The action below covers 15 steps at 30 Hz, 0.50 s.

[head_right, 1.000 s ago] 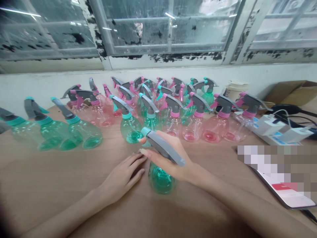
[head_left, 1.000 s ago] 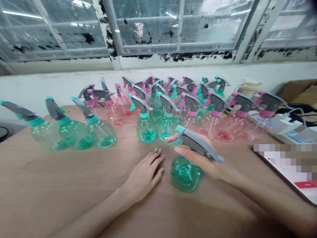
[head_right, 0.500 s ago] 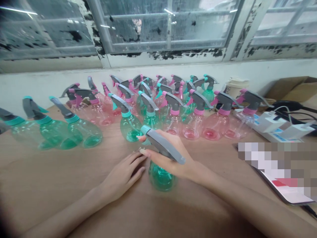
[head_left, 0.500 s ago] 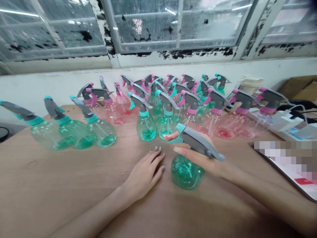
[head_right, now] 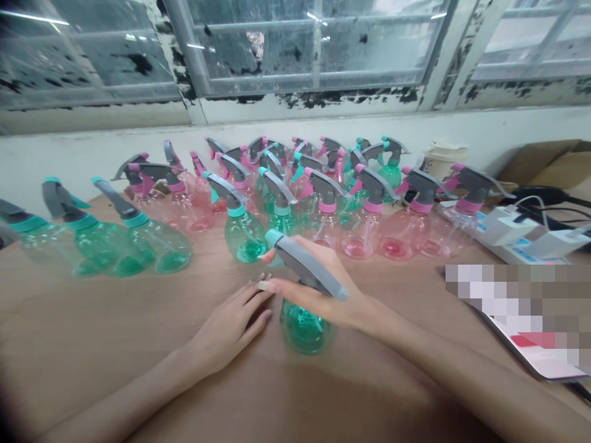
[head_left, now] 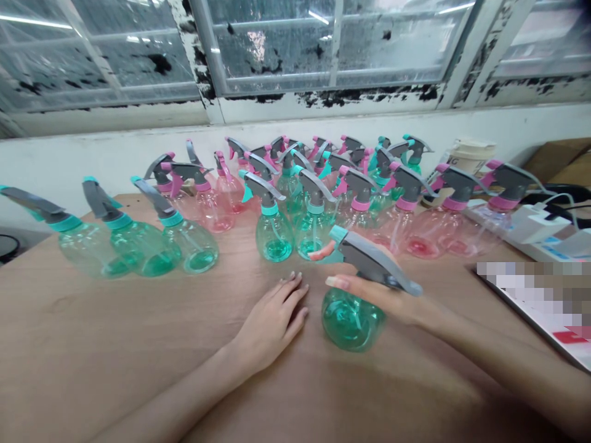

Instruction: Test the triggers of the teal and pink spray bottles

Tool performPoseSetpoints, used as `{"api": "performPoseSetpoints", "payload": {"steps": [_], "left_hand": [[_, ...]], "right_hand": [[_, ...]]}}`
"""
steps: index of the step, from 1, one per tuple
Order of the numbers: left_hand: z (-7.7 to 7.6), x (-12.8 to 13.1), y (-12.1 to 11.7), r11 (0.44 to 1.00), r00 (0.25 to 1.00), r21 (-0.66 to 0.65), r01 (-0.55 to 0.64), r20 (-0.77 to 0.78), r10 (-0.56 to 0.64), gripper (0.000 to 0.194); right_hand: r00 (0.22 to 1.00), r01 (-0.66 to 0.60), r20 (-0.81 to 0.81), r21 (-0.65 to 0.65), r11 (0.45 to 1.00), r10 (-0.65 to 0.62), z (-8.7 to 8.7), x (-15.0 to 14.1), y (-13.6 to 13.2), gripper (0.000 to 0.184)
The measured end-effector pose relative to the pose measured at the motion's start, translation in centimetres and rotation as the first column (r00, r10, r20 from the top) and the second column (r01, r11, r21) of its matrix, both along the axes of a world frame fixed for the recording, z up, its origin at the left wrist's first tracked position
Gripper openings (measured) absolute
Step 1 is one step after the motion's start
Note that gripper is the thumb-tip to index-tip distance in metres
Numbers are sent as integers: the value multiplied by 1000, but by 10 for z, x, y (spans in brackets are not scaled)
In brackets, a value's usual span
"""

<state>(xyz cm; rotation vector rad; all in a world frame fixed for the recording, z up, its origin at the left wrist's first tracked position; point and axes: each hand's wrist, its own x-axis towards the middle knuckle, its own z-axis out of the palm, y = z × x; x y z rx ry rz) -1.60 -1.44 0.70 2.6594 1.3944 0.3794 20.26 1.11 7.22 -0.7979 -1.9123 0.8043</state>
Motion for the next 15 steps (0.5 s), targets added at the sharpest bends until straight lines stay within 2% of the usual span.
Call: {"api": "performPoseSetpoints", "payload": {"steps": [5, 11, 15], "left_hand": [[-2, -1, 0, 1000, 1000, 25, 5, -13, -4, 39], [-4, -2, 1, 999, 1000, 51, 6, 5, -6, 38], [-4, -2, 0, 999, 1000, 45, 8, 24, -10, 35]], "right_hand": [[998, -61, -38, -95, 994, 57, 2, 0, -1, 23], [995, -73, -79, -62, 995, 68, 3, -2, -2, 24], [996, -85, -39, -34, 996, 84, 4, -1, 0, 33]]}}
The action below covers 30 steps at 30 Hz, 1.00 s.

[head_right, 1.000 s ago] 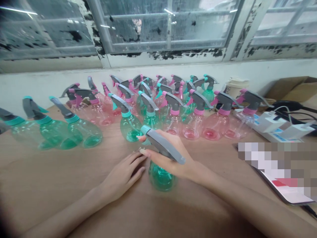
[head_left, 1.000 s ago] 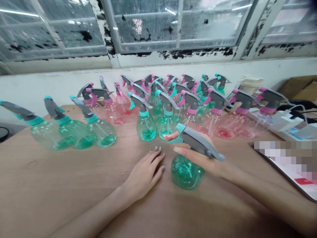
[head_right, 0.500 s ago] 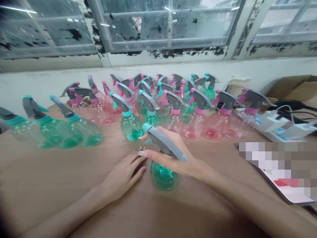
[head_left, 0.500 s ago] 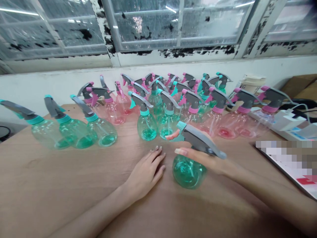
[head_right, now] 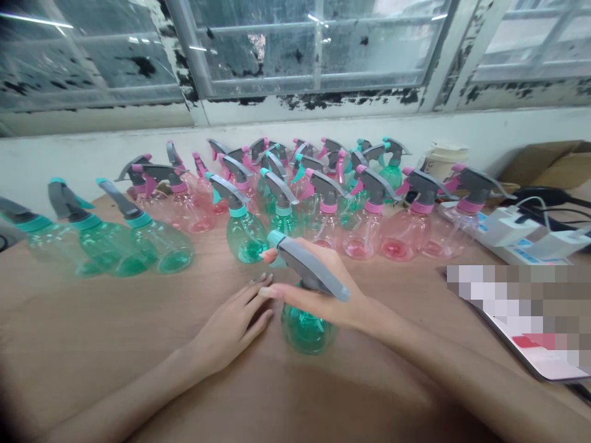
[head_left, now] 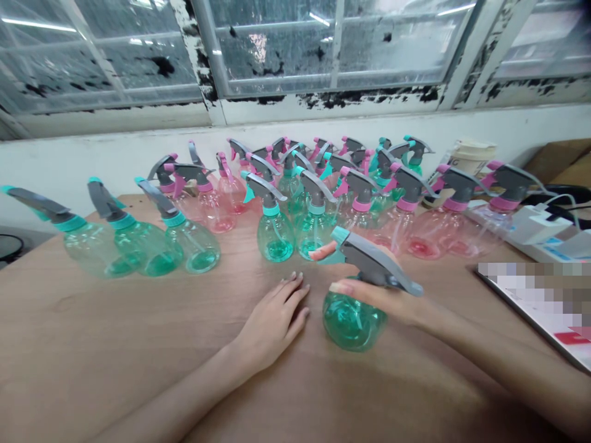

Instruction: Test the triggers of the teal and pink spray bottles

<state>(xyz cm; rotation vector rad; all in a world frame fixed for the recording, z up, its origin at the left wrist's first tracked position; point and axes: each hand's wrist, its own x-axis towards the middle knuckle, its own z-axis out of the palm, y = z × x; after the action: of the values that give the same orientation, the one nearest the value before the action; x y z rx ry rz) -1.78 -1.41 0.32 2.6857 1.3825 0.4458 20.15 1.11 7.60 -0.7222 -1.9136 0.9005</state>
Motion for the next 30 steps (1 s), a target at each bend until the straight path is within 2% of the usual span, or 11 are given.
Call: {"api": "performPoseSetpoints", "payload": {"steps": [4, 9, 14, 20, 30], "left_hand": [[0, 0, 0, 1000, 1000, -4, 4, 10, -4, 31], [1, 1, 0, 1000, 1000, -26, -2, -11, 2, 36], [1, 0, 0, 1000, 999, 3, -1, -46, 2, 37], [0, 0, 0, 1000, 999, 15, 2, -47, -2, 37], [-1, 0, 1, 999, 998, 35, -3, -68, 5, 38]], "right_hand": [[1000, -1, -3, -7, 1000, 1, 2, 0, 0, 35], [1000, -8, -27, -74, 997, 6, -4, -1, -1, 13], [1000, 28, 0, -33, 999, -28, -7, 1, -2, 16], [1000, 3, -14, -51, 999, -4, 1, -1, -4, 15], [998, 2, -63, -44, 999, -5, 0, -1, -8, 20]]}}
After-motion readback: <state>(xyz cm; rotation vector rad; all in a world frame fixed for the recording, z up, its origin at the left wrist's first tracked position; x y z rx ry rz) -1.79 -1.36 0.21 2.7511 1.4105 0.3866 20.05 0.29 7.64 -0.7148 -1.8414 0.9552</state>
